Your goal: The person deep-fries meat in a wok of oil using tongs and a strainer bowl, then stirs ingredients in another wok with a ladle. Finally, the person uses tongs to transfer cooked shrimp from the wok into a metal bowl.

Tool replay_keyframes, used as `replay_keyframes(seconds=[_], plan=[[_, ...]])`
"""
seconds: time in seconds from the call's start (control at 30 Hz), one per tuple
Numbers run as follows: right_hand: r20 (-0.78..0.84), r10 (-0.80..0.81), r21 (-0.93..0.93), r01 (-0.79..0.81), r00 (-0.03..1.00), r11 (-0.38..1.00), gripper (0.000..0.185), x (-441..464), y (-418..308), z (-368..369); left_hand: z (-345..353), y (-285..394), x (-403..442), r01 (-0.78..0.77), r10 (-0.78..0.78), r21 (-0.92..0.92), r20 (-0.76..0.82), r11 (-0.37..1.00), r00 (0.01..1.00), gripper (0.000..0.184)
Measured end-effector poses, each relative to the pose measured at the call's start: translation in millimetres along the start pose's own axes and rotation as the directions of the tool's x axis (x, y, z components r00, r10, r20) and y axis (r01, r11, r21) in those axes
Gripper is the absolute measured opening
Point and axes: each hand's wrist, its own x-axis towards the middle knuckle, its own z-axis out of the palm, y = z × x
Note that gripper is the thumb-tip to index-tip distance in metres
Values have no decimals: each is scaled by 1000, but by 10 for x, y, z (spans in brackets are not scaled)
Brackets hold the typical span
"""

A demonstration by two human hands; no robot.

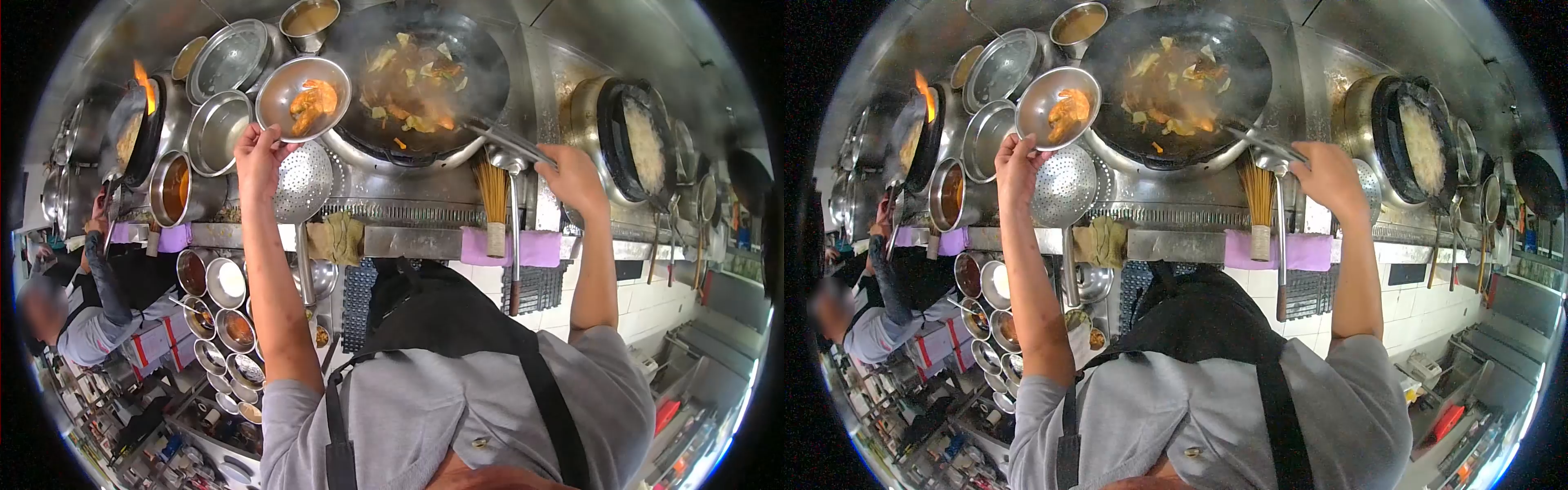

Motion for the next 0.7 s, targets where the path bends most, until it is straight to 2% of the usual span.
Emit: replay_keyframes(seconds=[0.03, 0.13, 0.2, 0.3, 0.4, 0.47, 0.5, 0.6, 0.7], plan=[[2, 37, 15, -37, 999, 999, 29, -15, -82, -34, -11, -15, -4, 7, -7, 14, -4, 1000, 1000, 14], [-3, -70, -3, 70, 998, 998, 26, 273, -431, 250, -22, -109, 62, 7, -6, -20, 31, 1000, 999, 16], [7, -159, -181, 157, 987, 971, 23, 623, -584, 649, 17, -125, 71, 12, -12, -12, 33, 1000, 999, 17], [42, -129, -237, 135, 991, 962, 21, 807, -636, 780, 41, -138, 61, 22, -24, 34, 42, 999, 999, 17], [-140, -152, -53, 146, 978, 988, 21, 395, -479, 382, 147, -177, -33, 2, -4, 125, 15, 992, 1000, 17], [-114, -133, 73, 142, 985, 987, 29, 244, -378, 97, 192, -251, -45, -29, 21, 195, 41, 980, 999, 16], [-105, -122, 136, 136, 987, 981, 34, 211, -350, 21, 282, -266, -64, 10, -14, 212, 16, 977, 1000, 16], [-220, -209, -55, 202, 953, 978, 31, 239, -498, 155, 315, -429, 12, 33, -40, 153, 44, 988, 998, 17], [-66, -236, -238, 214, 970, 947, 14, 637, -589, 686, 286, -405, 16, -3, 0, 144, 25, 990, 1000, 16]])
